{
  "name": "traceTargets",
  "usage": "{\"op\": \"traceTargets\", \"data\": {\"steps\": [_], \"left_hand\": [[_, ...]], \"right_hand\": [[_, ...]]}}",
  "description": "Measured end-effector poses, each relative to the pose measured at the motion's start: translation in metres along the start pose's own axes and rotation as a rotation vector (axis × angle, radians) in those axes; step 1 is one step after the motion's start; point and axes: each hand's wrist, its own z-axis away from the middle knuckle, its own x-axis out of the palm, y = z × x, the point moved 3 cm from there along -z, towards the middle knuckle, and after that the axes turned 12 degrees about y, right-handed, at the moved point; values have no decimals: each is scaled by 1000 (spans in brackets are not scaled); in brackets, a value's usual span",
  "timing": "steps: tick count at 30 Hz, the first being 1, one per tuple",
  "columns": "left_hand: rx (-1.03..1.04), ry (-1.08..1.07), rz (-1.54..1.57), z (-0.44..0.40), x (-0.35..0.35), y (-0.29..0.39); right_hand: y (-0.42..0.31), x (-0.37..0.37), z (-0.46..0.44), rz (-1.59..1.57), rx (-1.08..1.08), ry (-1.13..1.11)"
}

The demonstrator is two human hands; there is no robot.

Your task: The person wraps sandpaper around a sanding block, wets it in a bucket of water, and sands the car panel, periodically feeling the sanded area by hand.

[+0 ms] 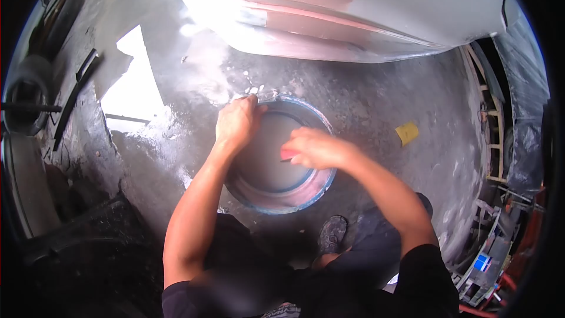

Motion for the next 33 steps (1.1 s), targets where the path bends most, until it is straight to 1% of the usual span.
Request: {"op": "traceTargets", "data": {"steps": [2,3,4,5,7,9,11,13,15,16,17,18,19,21,22,25,26,28,29,31,32,33], "left_hand": [[-20,-9,-2,-4,-3,-1],[-8,2,-16,-2,-2,-2],[4,10,-30,0,-1,-2],[11,7,-30,0,-1,-1],[11,22,-11,1,-1,-3],[18,22,-6,1,-2,-3],[20,28,-3,0,-1,-1],[-17,7,0,-1,1,-1],[-7,5,-14,-1,1,0],[-2,5,-21,-1,0,0],[-9,7,-35,1,0,-2],[11,24,-40,1,-1,-2],[34,39,-41,0,1,0],[24,30,-41,-2,0,5],[12,17,-36,0,-1,7],[-10,-1,-50,0,-1,5],[-23,2,-46,-1,-1,5],[-7,16,-46,-1,-2,8],[-2,11,-53,-2,-2,8],[30,20,-93,-3,-3,10],[38,14,-101,-4,-4,10],[31,10,-98,-5,-4,8]], "right_hand": [[0,54,-27,388,-32,-110],[23,112,-48,451,-16,-98],[43,153,-60,512,3,-87],[38,145,-56,511,9,-83],[1,102,-39,349,-20,-203],[-36,21,-9,436,-106,-162],[-30,-20,11,461,-195,281],[-25,-62,14,665,-392,807],[-11,-93,-7,783,-456,962],[2,-98,-28,773,-466,971],[14,-94,-51,845,-538,1016],[17,-89,-68,918,-604,1064],[9,-86,-81,909,-602,1074],[-1,-82,-95,873,-686,1027],[12,-86,-88,906,-735,995],[66,-101,-33,936,-692,1017],[66,-98,-30,931,-704,1008],[61,-97,-27,937,-581,1081],[56,-88,-42,933,-573,1087],[19,-75,-95,813,-620,1096],[16,-80,-101,811,-611,1106],[12,-87,-103,841,-656,1073]]}}
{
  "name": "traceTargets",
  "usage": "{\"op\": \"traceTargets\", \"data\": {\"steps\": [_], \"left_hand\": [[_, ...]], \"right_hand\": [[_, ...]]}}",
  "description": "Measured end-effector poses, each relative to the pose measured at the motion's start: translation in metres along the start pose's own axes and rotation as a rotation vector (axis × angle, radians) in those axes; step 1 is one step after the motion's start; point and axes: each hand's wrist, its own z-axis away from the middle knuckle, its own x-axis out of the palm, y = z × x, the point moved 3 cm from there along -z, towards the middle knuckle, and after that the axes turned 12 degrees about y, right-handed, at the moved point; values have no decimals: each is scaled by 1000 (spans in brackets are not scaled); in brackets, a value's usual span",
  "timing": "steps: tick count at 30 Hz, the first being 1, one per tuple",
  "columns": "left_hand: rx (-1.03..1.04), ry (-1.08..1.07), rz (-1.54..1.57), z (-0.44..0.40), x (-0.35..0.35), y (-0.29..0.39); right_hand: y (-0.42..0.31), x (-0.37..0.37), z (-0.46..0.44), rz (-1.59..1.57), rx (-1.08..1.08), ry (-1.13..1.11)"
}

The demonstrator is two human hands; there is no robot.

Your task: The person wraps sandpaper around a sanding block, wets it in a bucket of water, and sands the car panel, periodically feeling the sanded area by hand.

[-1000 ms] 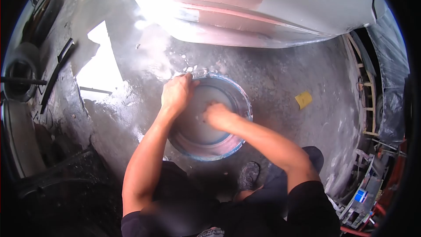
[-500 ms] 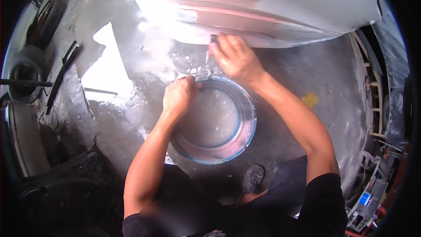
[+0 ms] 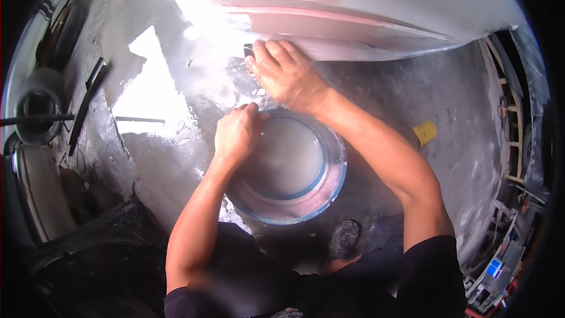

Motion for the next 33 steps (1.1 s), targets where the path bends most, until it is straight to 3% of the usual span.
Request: {"op": "traceTargets", "data": {"steps": [4,6,12,14,18,24,30,33], "left_hand": [[-10,10,36,5,3,-2],[-27,30,39,5,3,-1],[21,17,-4,0,8,0],[15,32,45,4,10,-4],[-17,25,-44,5,8,2],[6,28,-54,3,6,4],[-17,28,-79,5,2,8],[-34,23,-48,4,4,5]], "right_hand": [[46,-60,54,90,-68,-12],[64,-83,66,104,11,12],[7,-10,9,56,40,111],[33,-44,30,-26,0,51],[82,-95,85,109,26,22],[17,-17,16,9,19,92],[76,-82,76,106,30,110],[37,-42,47,62,53,75]]}}
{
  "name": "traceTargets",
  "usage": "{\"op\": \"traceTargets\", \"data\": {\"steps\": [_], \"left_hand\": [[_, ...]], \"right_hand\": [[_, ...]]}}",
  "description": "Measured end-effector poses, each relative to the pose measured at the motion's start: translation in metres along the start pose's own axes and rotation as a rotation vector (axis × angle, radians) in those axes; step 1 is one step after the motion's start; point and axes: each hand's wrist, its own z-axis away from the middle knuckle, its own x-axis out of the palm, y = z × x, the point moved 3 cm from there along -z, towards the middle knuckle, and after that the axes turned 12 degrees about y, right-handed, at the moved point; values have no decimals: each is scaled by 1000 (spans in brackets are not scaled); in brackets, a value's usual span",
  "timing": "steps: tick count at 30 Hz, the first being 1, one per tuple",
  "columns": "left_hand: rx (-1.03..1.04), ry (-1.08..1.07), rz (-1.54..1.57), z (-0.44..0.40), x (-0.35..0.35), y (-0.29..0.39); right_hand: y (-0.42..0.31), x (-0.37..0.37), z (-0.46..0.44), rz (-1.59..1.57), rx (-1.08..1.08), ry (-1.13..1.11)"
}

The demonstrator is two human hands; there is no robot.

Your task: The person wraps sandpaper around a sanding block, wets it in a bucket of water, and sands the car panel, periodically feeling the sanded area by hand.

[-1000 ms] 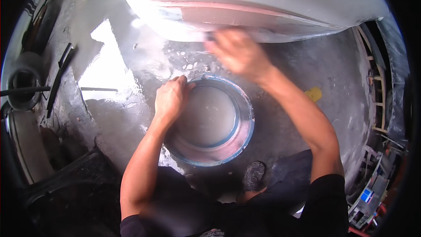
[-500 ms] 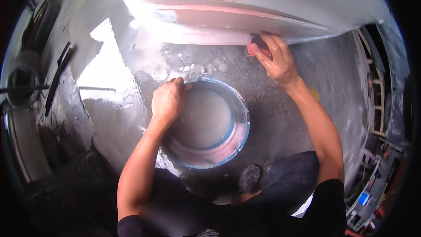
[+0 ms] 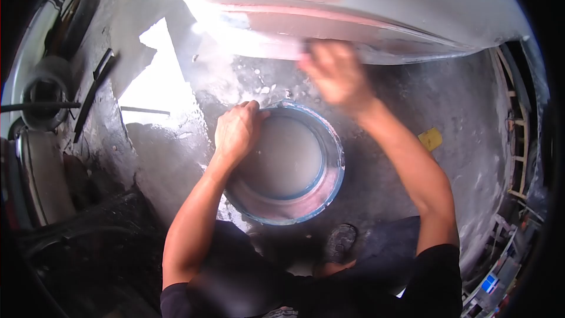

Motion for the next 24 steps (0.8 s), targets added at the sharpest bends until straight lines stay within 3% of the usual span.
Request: {"op": "traceTargets", "data": {"steps": [3,9,12,14,17,18,20,24], "left_hand": [[45,12,17,0,3,-5],[11,31,35,1,-1,-1],[41,28,26,1,2,-2],[57,34,11,2,9,-7],[60,19,5,1,7,-6],[55,10,2,2,4,-3],[28,35,-1,2,4,-2],[56,47,-40,2,6,-3]], "right_hand": [[-35,37,-37,-45,-1,28],[24,-17,28,20,-20,29],[-14,15,4,-57,62,120],[-37,32,-29,-77,56,53],[2,1,5,-60,-67,21],[24,-12,33,-34,-42,99],[53,-42,50,-3,-23,4],[6,-10,16,-5,61,63]]}}
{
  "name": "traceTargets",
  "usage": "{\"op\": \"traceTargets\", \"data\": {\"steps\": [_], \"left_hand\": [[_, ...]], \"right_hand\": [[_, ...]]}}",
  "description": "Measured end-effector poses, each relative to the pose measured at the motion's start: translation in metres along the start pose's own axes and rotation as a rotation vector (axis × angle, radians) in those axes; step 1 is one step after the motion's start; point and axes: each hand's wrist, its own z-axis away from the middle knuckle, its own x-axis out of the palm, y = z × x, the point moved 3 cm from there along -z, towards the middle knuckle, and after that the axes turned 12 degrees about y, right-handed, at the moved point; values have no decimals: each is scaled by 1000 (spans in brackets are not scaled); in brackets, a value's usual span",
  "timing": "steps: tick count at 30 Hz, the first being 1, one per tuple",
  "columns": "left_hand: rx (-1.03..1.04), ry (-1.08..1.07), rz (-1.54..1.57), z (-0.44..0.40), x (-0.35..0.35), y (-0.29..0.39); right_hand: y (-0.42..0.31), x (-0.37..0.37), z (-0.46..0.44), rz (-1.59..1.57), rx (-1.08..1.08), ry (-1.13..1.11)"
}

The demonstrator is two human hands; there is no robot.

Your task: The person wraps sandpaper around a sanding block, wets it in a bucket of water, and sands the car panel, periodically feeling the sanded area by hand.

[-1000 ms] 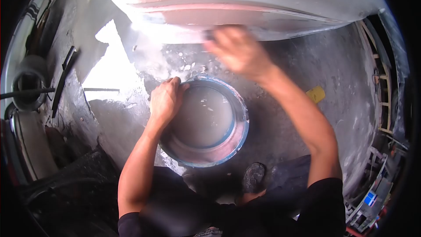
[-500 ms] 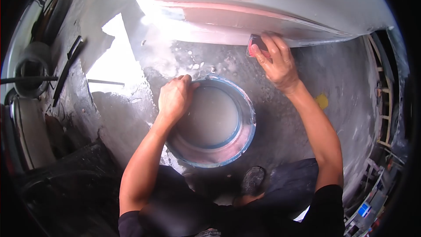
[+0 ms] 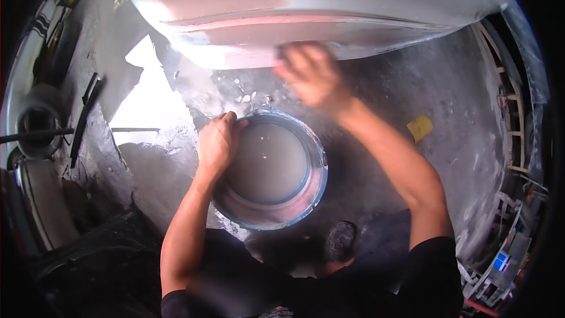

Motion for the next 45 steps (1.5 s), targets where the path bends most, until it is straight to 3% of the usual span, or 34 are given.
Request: {"op": "traceTargets", "data": {"steps": [3,4,7,13,16,19,22,25,28,31,37,41,43,45], "left_hand": [[-12,-47,25,0,-1,-1],[-11,-55,25,3,0,0],[-20,7,17,2,-1,-4],[-7,-25,16,-1,-2,0],[-23,-59,24,-1,-3,-1],[-38,-45,6,0,-1,-1],[-41,-41,52,-3,-3,1],[-41,-68,27,-5,-4,1],[-39,-68,74,-3,-6,0],[-9,-13,88,-2,-5,-1],[-17,-79,32,-7,-10,5],[-25,-56,94,-5,-4,-2],[20,12,114,-4,-1,-3],[16,12,119,-3,2,-6]], "right_hand": [[-15,8,-22,-45,-20,-31],[2,-3,-10,-50,-110,-78],[52,-44,29,31,-102,-67],[-42,40,-34,-40,-27,4],[-13,16,-19,-78,-135,-85],[35,-29,19,18,-79,-47],[-4,3,1,37,-8,-37],[-51,46,-50,3,-72,-55],[-20,19,-31,-67,-109,-122],[18,-24,-1,59,-75,-101],[-60,56,-66,42,-92,-100],[-13,11,-24,-65,-96,-126],[9,-12,-10,76,-94,-111],[-16,16,-14,54,-60,-102]]}}
